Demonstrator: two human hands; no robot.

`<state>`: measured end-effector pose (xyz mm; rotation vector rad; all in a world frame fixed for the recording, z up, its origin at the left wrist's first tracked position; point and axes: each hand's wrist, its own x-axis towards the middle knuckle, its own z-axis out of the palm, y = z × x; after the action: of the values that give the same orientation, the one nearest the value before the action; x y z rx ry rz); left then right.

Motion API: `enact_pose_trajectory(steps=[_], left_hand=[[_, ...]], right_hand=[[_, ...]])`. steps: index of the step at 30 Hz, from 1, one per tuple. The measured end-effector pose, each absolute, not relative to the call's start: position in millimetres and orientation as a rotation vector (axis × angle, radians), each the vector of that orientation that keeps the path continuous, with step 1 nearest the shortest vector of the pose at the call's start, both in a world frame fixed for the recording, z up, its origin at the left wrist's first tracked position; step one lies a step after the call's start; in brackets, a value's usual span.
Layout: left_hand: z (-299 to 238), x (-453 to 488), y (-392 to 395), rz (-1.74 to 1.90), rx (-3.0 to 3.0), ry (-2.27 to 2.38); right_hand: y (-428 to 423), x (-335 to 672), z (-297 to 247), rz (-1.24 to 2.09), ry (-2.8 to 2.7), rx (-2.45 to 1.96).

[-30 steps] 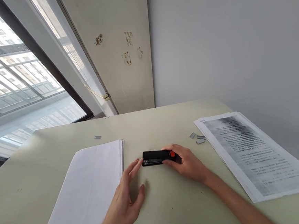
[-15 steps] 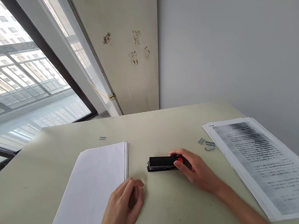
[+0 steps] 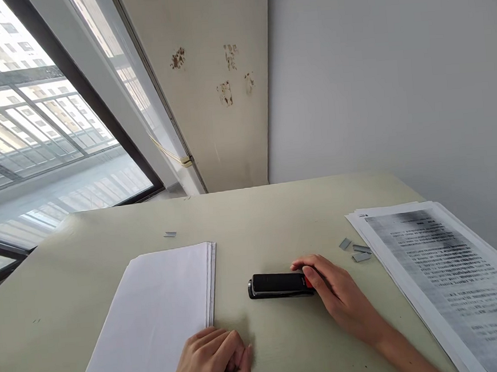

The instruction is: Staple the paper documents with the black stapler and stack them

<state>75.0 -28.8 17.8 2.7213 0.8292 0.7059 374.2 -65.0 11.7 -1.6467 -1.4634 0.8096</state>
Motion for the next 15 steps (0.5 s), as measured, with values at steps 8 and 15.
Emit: enact_pose_trajectory(steps=[8,15], left_hand=[[13.3,76.1,-27.5,0.714,2.738,0.825],[9.9,75.7,-25.0,0.725,2.762,0.831]], right_hand=[[-63.8,375.8,8.2,0.855,-1.423,-1.633],[-63.8,375.2,12.0,0.856,-1.470,-1.614]])
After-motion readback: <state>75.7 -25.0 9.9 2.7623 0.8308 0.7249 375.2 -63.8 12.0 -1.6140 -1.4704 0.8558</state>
